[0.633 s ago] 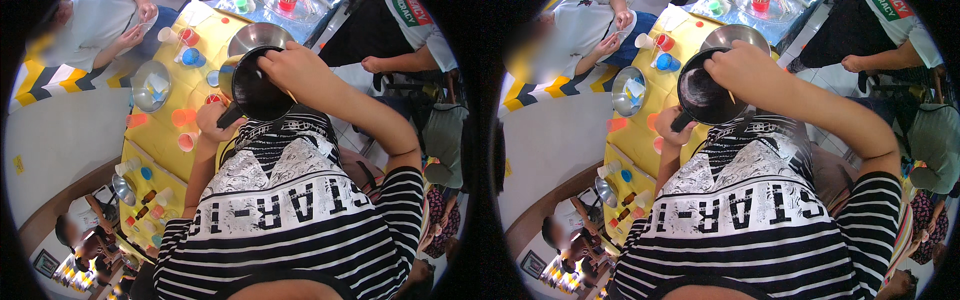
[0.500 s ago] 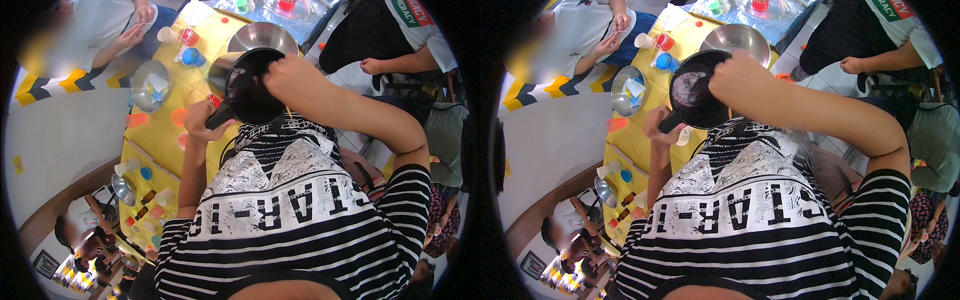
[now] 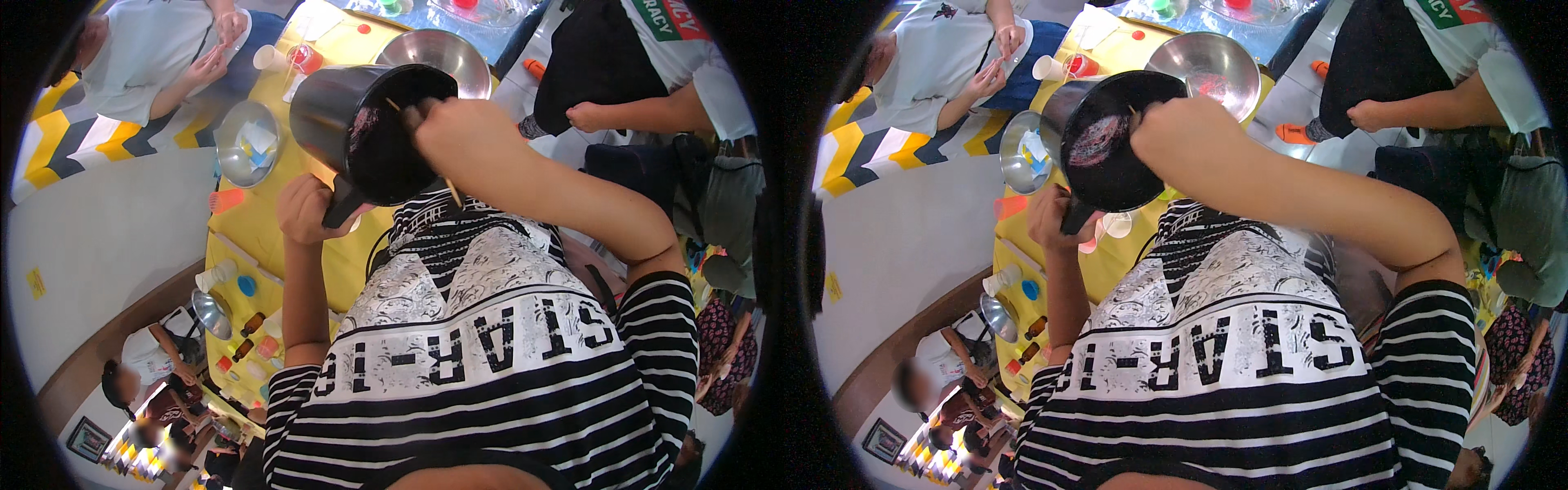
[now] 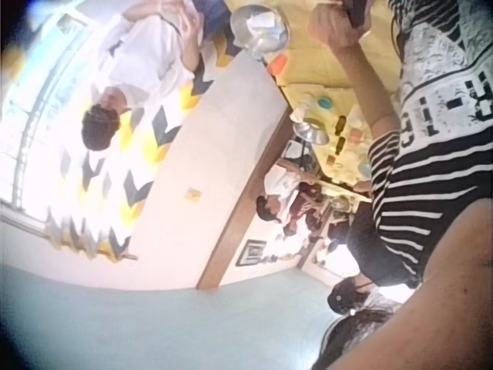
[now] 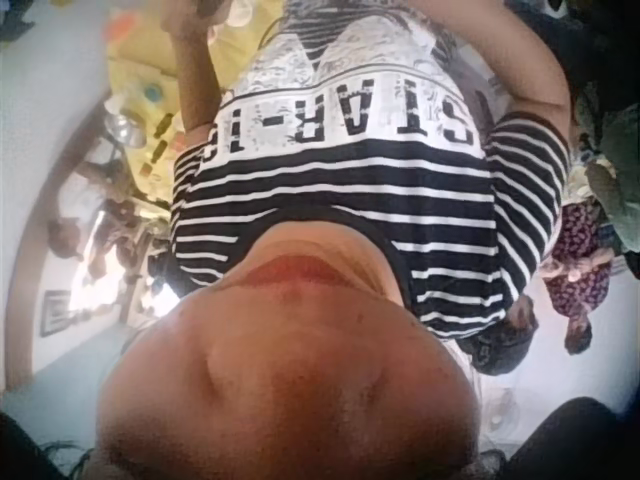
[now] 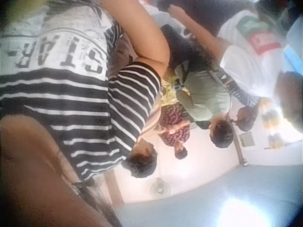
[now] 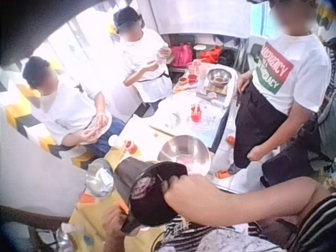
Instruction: The person stirs a dark mixture in a black pot using a wooden stick. They repeatedly lift the pot to scrape the sides and pour the contents into a metal bowl, then return the pot to the table to continue stirring.
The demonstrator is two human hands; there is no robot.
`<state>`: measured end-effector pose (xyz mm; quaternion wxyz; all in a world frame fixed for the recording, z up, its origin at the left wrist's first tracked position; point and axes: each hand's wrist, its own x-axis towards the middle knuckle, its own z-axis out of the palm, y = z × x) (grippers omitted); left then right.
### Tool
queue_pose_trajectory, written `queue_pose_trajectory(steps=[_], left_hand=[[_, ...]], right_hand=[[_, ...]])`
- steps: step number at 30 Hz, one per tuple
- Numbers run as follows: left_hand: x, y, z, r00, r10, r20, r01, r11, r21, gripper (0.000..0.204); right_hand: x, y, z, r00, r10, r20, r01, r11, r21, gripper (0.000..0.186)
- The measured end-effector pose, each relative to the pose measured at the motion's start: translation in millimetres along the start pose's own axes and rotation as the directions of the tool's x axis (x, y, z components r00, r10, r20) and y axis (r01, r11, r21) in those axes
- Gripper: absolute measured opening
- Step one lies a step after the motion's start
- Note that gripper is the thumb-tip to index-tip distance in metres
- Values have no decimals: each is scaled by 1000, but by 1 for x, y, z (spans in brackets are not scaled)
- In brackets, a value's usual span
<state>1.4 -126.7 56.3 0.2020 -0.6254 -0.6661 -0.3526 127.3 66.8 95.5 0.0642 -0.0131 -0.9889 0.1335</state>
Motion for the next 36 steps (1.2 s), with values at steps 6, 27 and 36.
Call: queue_pose_trajectory(steps=[6,27,36], left_hand=[[9,-4,7,993,42,108,-41,999,-10,50],[78,-92,119,515,489,704,-567,811,-148,8],[52,-4,244,248,160,955,-633,774,35,14]], right_hand=[[11,-1,14,998,22,57,-43,909,414,19],[-12,118,139,708,236,665,-134,-880,456,30],[17,116,165,504,486,714,129,-859,495,37]])
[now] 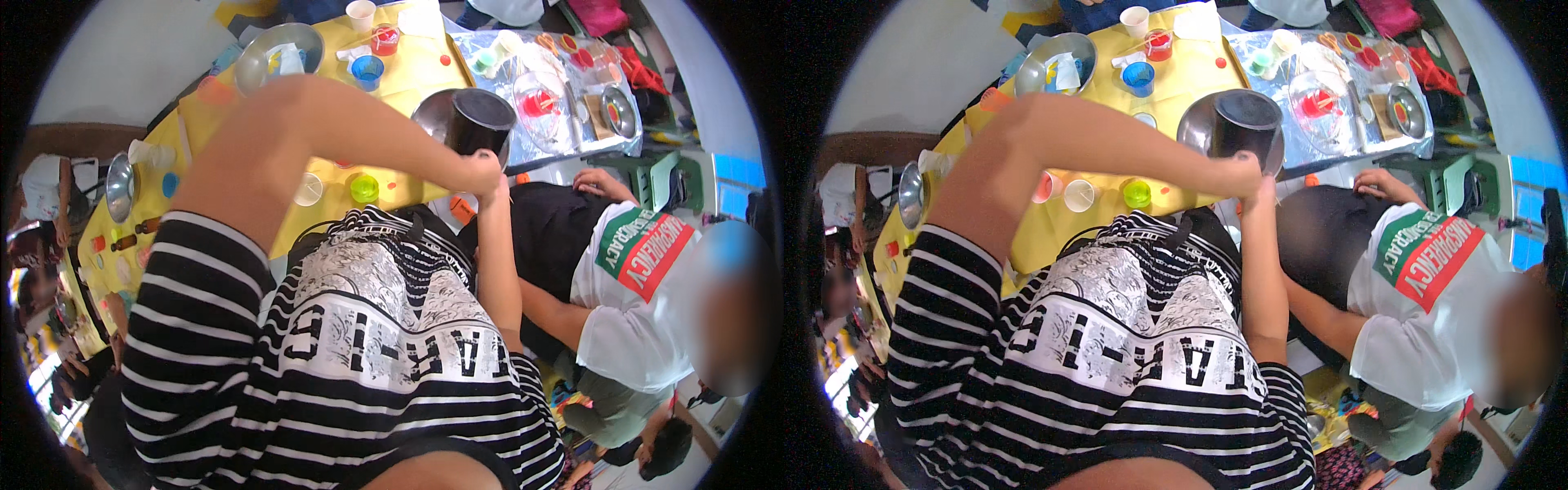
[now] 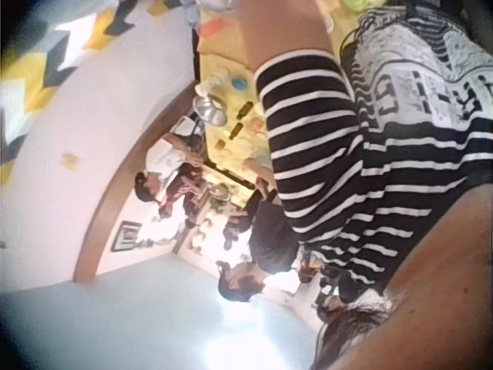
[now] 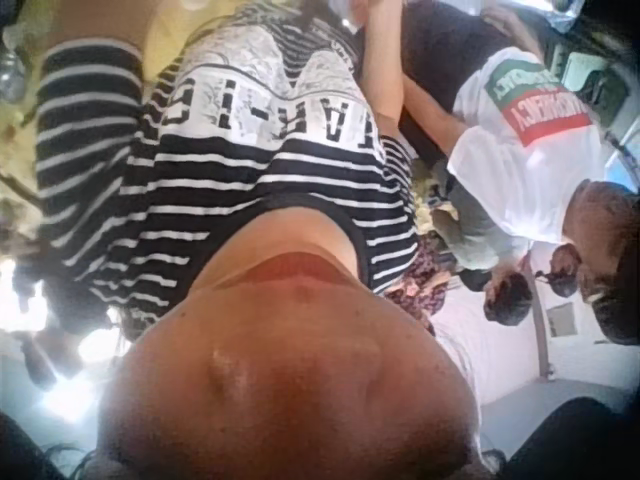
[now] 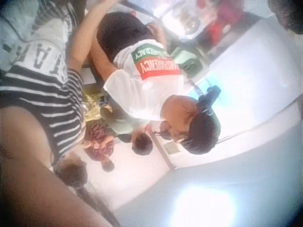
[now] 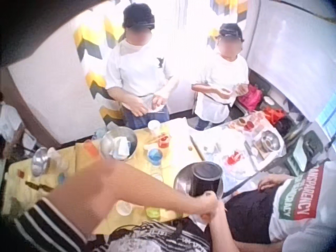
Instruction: The person stirs a dark mixture in a black pot using a wooden stick. They repeatedly lift the pot to scrape the sides and pour the contents into a metal bowl, then return the pot to the table to continue stirring.
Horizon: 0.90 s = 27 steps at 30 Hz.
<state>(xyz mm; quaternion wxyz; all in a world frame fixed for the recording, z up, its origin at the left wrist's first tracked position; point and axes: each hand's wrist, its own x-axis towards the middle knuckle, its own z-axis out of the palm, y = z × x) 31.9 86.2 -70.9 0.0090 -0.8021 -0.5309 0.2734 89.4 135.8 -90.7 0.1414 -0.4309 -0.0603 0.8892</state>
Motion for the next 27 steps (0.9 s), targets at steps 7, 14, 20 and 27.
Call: queue_pose_trajectory(steps=[7,14,20,27], left_hand=[[29,84,-37,900,-412,142,284,802,526,5],[-22,108,-100,760,-642,-95,649,749,135,17],[-61,107,-97,484,-632,-605,161,744,-649,11],[-110,99,-62,488,-762,-426,194,571,-798,25]], right_hand=[[-21,-9,-51,981,-140,132,167,960,-224,38],[-36,-17,-84,965,-192,180,243,914,-326,39],[-30,-20,-98,958,-210,194,267,901,-342,40],[0,-13,-89,952,-204,230,277,893,-355,42]])
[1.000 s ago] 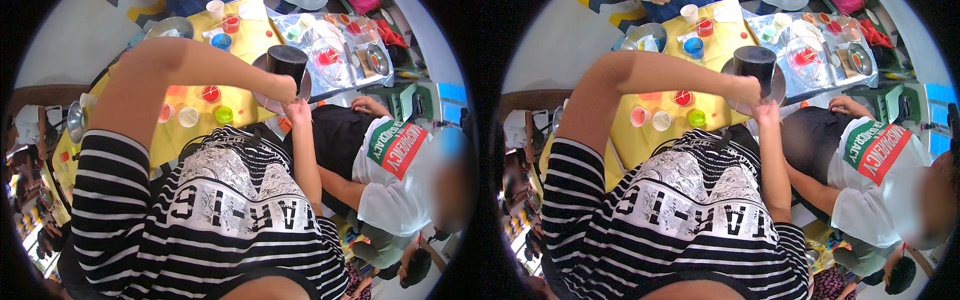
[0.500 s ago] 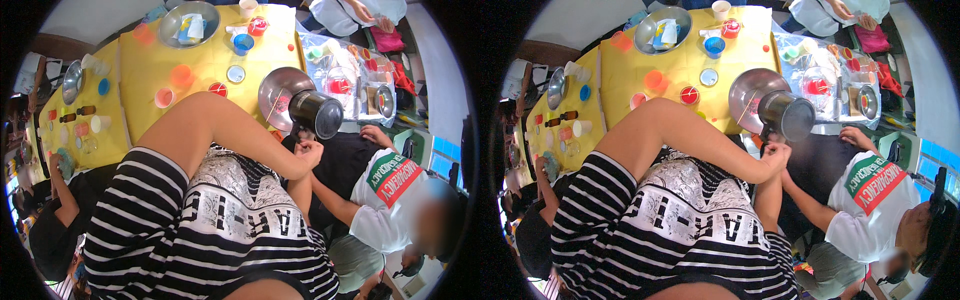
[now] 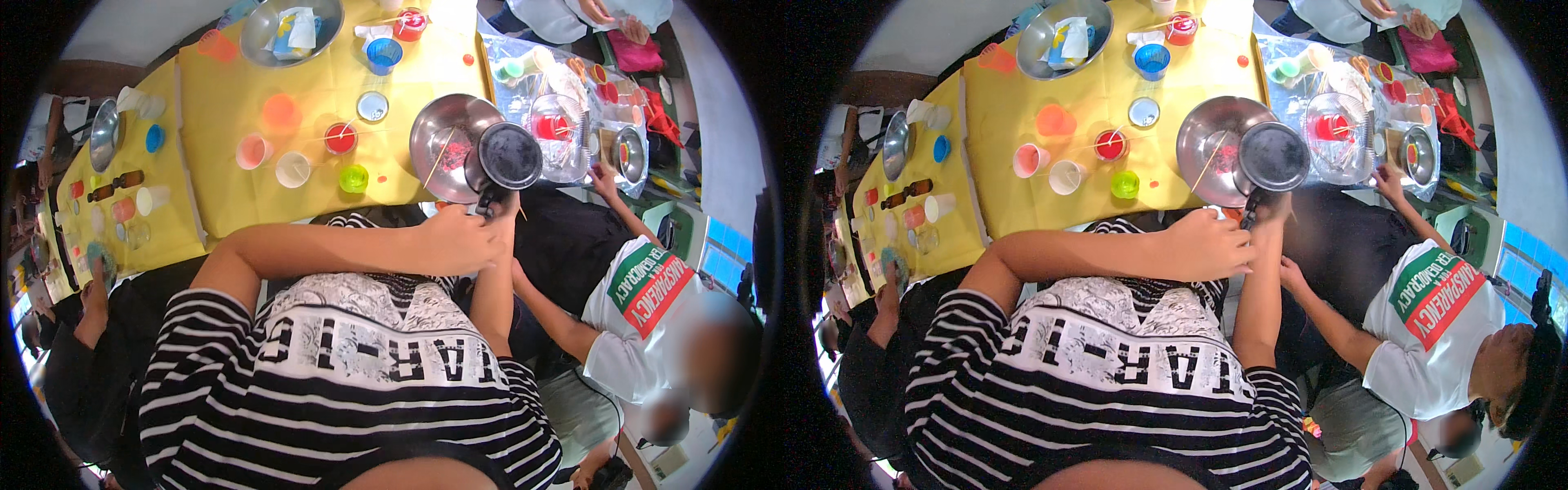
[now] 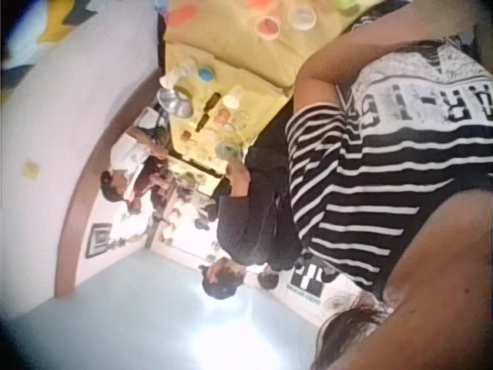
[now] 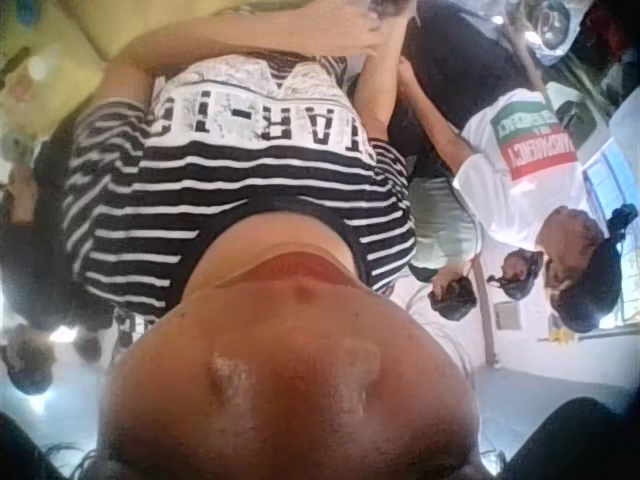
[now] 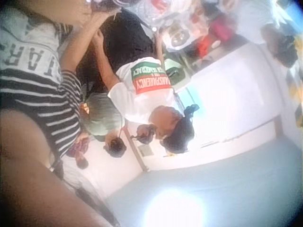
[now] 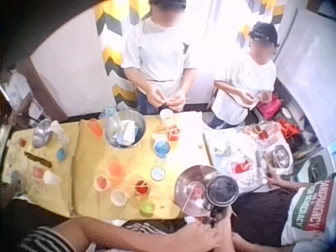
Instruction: The person stirs a dark mixture in a black pot using a wooden stick. They repeatedly lift the pot to scrape the sides and pour the contents into a metal bowl, then return the pot to the table to continue stirring.
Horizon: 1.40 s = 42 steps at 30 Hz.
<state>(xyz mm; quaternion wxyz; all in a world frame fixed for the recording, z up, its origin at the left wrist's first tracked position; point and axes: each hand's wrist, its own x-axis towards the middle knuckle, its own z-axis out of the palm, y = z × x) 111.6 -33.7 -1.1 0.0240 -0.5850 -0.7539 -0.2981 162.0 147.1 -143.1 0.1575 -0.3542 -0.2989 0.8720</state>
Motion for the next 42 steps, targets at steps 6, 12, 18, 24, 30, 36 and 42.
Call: queue_pose_trajectory(steps=[6,12,18,24,30,36,42], left_hand=[[-22,-28,-3,969,-231,90,228,973,42,25],[-37,-46,-7,875,-444,193,446,894,35,23],[-37,-56,-20,830,-548,-108,504,818,-276,18],[-38,-64,-18,808,-587,48,581,781,-229,22],[-33,-66,1,714,-663,227,699,657,-282,35],[-8,-85,41,508,-681,527,749,46,-661,57],[10,-100,66,455,-697,554,669,-143,-729,58]], right_hand=[[47,5,20,999,-1,53,2,1000,-26,43],[86,2,17,996,65,-57,-71,992,-101,44],[68,5,19,990,33,139,-31,999,-17,53],[-22,-26,45,991,40,124,-39,999,-9,63],[-21,-62,78,878,334,344,-354,935,-6,78],[-4,-91,96,344,843,413,-733,-34,680,79],[6,-52,45,485,540,687,-335,-611,717,55]])
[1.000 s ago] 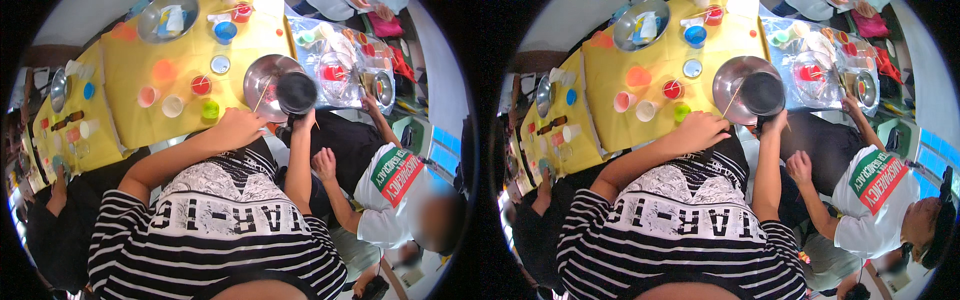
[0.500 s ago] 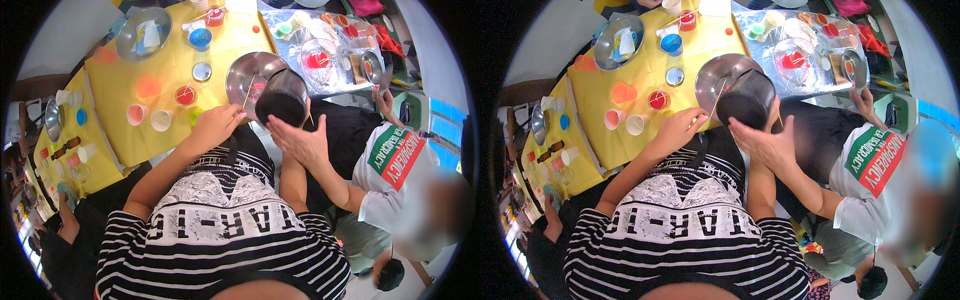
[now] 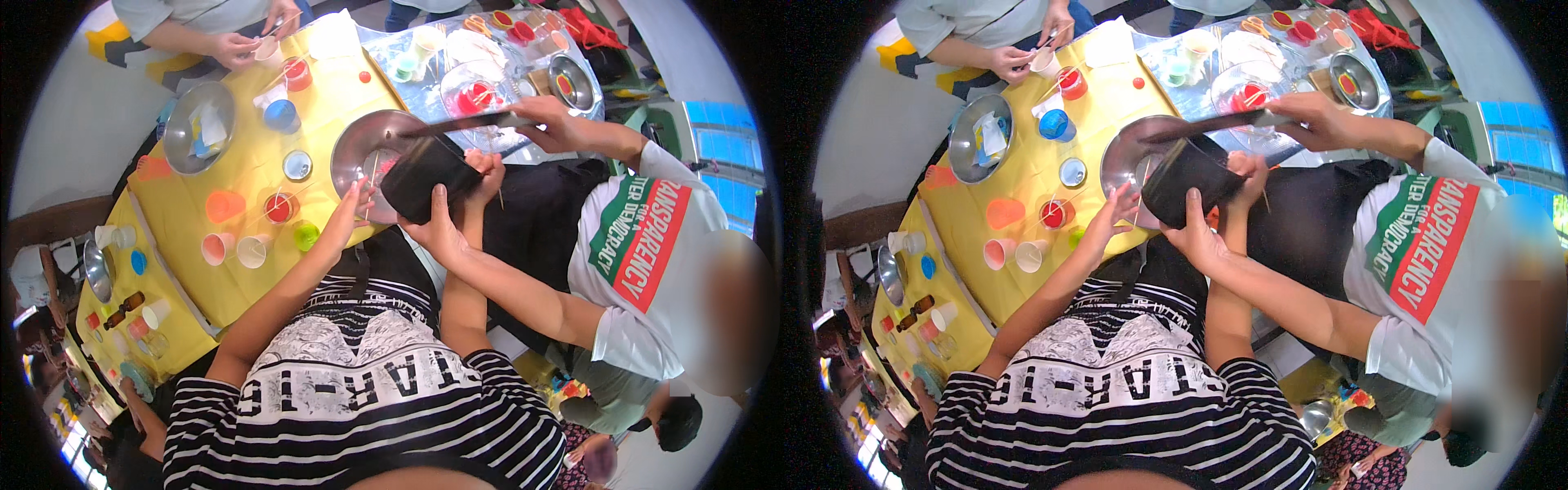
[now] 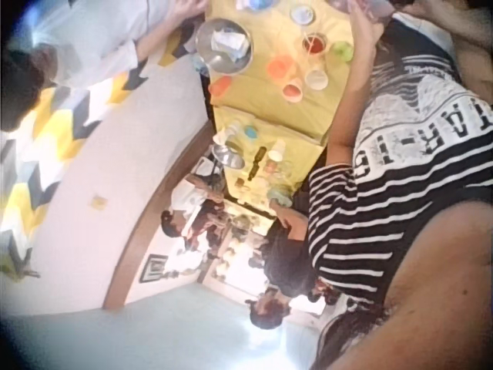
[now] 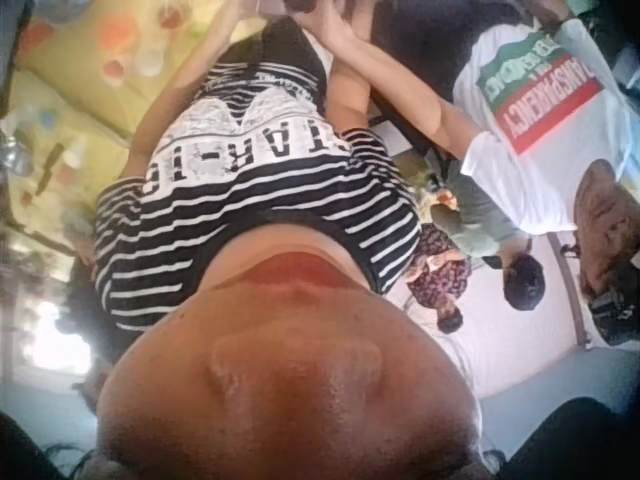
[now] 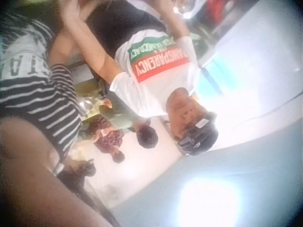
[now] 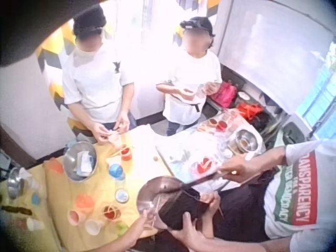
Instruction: The person stirs a dark mixture in a black pot using a wooden stick. They repeatedly lift the pot to scrape the sides and pour the contents into a metal bowl, then return the pot to the table to continue stirring.
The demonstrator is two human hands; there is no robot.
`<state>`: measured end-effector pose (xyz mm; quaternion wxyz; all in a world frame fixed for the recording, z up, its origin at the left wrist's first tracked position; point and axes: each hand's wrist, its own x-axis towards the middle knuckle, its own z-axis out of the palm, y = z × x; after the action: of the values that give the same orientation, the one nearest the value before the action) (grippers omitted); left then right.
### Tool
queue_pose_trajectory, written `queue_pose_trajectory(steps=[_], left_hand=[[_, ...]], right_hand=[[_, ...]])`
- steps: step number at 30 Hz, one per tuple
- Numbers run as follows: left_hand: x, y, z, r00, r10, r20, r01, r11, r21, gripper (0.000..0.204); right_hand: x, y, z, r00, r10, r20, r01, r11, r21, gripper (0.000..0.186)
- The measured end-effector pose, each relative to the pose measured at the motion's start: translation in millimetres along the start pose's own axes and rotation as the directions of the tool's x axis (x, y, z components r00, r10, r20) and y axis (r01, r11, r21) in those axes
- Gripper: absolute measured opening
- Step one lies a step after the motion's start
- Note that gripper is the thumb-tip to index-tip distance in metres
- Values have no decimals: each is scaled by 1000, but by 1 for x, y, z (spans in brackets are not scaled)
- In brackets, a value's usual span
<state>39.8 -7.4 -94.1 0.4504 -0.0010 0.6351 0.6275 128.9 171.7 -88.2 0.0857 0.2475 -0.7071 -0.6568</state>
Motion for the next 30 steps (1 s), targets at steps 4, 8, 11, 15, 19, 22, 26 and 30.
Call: queue_pose_trajectory(steps=[4,8,11,15,19,22,26,30], left_hand=[[-11,-6,-4,998,-3,-60,0,999,-54,48],[-28,-9,-13,1000,-28,-10,27,996,-91,38],[-38,-14,-17,999,10,-33,-14,992,-122,37],[-52,-7,-15,997,45,-56,-55,980,-191,32],[-70,-2,-23,952,128,-278,-206,940,-272,25],[-86,-3,-37,866,211,-454,-353,901,-254,23],[-86,6,-51,802,310,-511,-444,881,-163,26],[-88,26,-45,835,355,-421,-421,904,-72,30]], right_hand=[[0,-25,7,942,-329,74,300,717,-629,74],[4,37,20,930,-367,-11,228,602,-765,72],[9,79,24,940,-339,16,106,248,-963,60],[26,21,51,878,-476,51,253,371,-893,33],[38,-75,-3,296,-215,931,607,-710,-357,29],[-1,-64,-29,174,-371,912,439,-800,-409,37],[-22,-94,-27,198,-411,890,450,-768,-455,37],[-20,-99,-30,177,-421,890,482,-751,-451,36]])
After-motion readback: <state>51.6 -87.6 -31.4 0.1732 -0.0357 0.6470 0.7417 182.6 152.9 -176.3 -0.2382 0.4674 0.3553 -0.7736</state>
